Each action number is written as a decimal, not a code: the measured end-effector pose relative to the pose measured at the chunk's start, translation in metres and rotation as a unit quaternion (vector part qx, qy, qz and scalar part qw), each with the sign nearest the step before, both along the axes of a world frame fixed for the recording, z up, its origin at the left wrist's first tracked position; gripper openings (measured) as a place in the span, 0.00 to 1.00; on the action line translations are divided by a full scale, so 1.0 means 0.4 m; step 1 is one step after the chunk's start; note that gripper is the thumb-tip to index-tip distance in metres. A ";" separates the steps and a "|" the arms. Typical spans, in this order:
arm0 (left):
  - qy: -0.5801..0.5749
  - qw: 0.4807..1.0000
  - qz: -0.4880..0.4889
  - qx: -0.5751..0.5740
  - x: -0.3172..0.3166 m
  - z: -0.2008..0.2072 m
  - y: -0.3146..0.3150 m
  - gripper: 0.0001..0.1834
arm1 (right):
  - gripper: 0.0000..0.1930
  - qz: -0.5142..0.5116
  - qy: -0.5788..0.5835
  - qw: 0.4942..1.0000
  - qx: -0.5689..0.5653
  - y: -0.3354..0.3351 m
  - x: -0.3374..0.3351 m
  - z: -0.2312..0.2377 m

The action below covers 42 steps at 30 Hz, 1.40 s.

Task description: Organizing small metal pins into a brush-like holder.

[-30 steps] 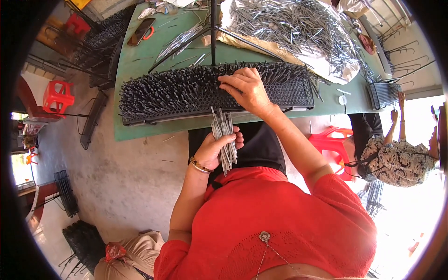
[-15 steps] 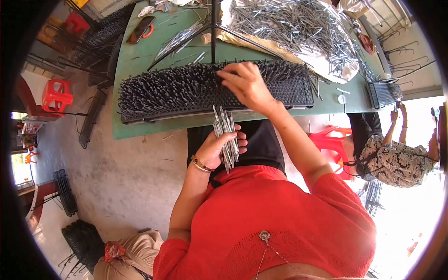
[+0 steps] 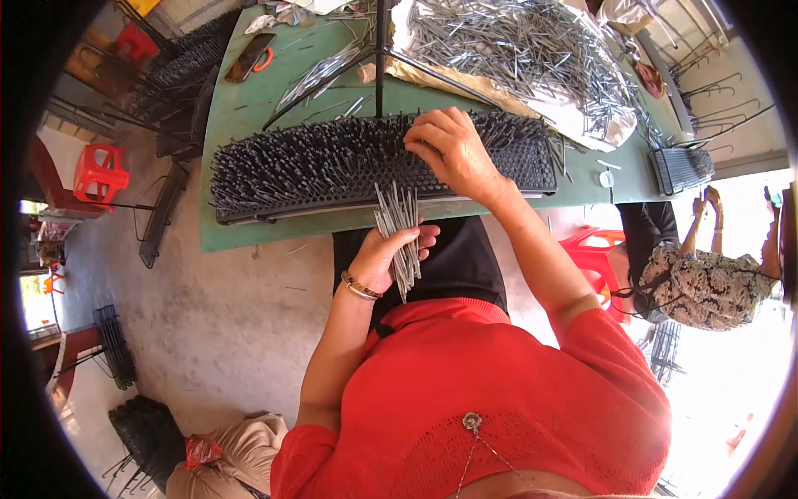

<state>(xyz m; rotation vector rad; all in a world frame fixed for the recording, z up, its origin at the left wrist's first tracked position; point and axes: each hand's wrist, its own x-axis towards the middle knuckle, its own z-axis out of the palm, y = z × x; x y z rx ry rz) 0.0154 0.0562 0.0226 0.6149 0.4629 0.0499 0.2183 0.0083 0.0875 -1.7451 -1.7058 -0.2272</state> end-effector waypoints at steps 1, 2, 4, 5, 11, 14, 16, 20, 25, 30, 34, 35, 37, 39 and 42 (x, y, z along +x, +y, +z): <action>0.000 1.000 0.001 0.000 0.000 0.001 -0.002 0.16 | 0.04 0.004 0.001 1.000 0.010 0.004 0.001 0.010; 0.019 1.000 0.005 -0.003 0.000 0.005 -0.004 0.16 | 0.04 0.005 0.001 1.000 0.010 0.007 0.002 0.017; 0.037 0.999 0.007 -0.006 0.000 0.012 -0.006 0.17 | 0.05 0.021 -0.037 0.999 -0.007 0.012 0.004 0.027; 0.038 0.999 0.009 -0.006 -0.003 0.014 -0.008 0.16 | 0.05 0.020 -0.036 0.999 -0.007 0.015 0.002 0.025; 0.049 0.998 0.023 -0.008 -0.015 -0.006 -0.013 0.15 | 0.07 0.044 -0.134 0.988 -0.058 0.023 -0.016 -0.009; 0.038 0.999 0.038 -0.003 -0.016 -0.003 -0.012 0.15 | 0.07 0.017 -0.073 0.997 0.019 0.004 -0.042 -0.002; 0.029 0.999 0.045 0.011 -0.014 0.013 -0.011 0.15 | 0.09 -0.010 0.085 0.996 -0.012 -0.030 -0.052 -0.003; -0.001 0.998 0.045 0.036 -0.006 0.034 -0.013 0.14 | 0.14 0.000 0.416 0.888 -0.198 -0.070 -0.075 -0.045; -0.005 0.999 0.033 0.017 0.012 0.042 -0.023 0.16 | 0.12 -0.016 0.581 0.788 -0.205 -0.088 -0.060 -0.031; 0.031 0.999 0.039 -0.002 0.020 0.010 -0.021 0.16 | 0.12 -0.034 0.578 0.800 -0.158 -0.086 -0.023 -0.020; 0.054 0.997 0.050 0.012 0.015 -0.016 -0.018 0.15 | 0.11 -0.056 0.520 0.852 -0.035 -0.063 -0.013 0.006; 0.054 0.997 0.045 0.020 0.014 -0.017 -0.018 0.15 | 0.11 -0.072 0.489 0.869 0.019 -0.054 -0.015 0.006; 0.060 0.997 0.043 0.024 0.014 -0.007 -0.022 0.15 | 0.10 -0.093 0.469 0.878 0.021 -0.041 -0.017 0.005; 0.065 0.997 0.044 0.027 0.011 -0.004 -0.028 0.15 | 0.09 -0.110 0.351 0.929 0.043 -0.024 -0.018 -0.008; 0.048 0.997 0.058 0.014 0.004 -0.004 -0.033 0.15 | 0.10 -0.110 0.320 0.940 0.045 -0.019 -0.021 -0.028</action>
